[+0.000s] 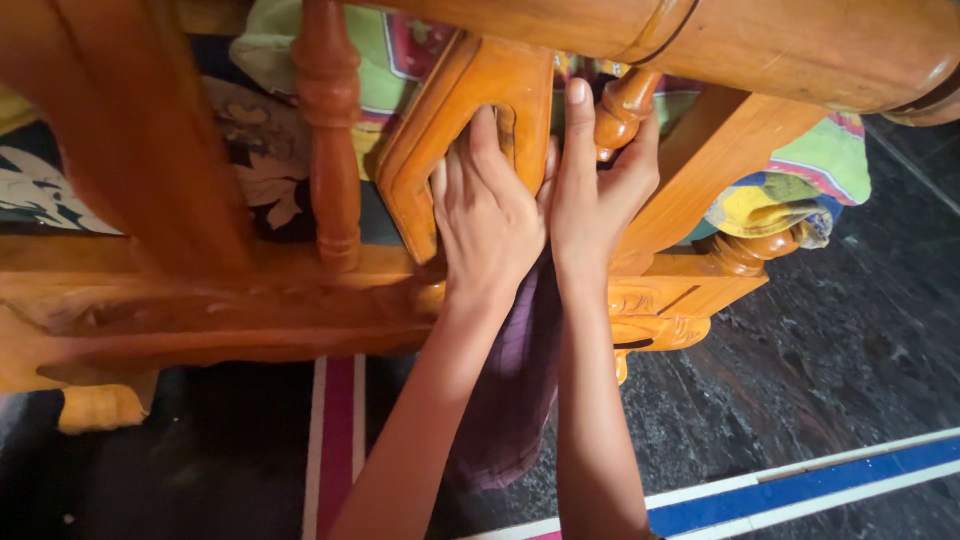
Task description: The person wipes the wooden frame of a bed using a purple cloth. They clean the carved details and legs of the bed frame, moving from the side to the footboard area.
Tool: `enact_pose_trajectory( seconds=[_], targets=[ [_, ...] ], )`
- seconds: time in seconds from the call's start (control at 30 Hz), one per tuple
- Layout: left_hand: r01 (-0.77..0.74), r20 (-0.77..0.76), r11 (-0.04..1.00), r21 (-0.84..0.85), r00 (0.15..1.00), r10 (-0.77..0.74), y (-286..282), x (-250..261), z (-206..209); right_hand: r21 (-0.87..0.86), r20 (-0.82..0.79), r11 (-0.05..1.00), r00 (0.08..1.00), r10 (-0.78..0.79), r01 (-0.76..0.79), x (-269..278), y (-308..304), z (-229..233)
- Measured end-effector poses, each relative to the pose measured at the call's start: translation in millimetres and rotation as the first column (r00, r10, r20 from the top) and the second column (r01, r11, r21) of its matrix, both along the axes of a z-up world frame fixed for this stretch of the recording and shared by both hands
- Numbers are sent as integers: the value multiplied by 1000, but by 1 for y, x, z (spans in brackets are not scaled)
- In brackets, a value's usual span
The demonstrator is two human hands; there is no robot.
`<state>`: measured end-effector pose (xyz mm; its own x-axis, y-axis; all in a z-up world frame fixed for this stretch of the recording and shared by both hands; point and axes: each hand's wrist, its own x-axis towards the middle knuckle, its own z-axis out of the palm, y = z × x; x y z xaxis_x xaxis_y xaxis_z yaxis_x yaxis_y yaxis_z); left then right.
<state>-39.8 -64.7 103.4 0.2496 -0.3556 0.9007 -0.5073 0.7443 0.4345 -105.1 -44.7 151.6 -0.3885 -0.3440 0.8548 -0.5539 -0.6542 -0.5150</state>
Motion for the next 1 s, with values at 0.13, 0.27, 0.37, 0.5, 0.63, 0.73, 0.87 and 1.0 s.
enact_pose_trajectory(
  seconds=[0.13,0.27,0.37,0.5,0.63,0.73,0.87,1.0],
  targets=[
    [108,-45,993,47,993,-106,6,9,5,27,-42,998,998,-56,57,-5,-3,1],
    [190,-75,980,61,980,-185,14,16,7,34,15,998,998,54,-55,-11,-5,-1],
    [209,-94,977,30,974,-205,17,20,7,14,13,994,994,107,-107,-12,-5,-6],
    [308,-167,945,112,943,-287,20,20,4,18,4,995,995,95,-95,-15,-3,-14],
    [265,-163,962,63,954,-252,19,17,4,0,34,987,986,164,-164,-13,-2,-18],
    [278,-159,958,72,951,-264,19,17,3,21,-15,992,992,127,-126,-15,-1,-20],
    [282,-152,956,79,951,-268,17,17,0,48,-14,989,990,139,-138,-20,-1,-23],
    [280,-147,957,75,952,-267,17,17,0,57,-13,988,989,147,-146,-21,-1,-23]
  ],
)
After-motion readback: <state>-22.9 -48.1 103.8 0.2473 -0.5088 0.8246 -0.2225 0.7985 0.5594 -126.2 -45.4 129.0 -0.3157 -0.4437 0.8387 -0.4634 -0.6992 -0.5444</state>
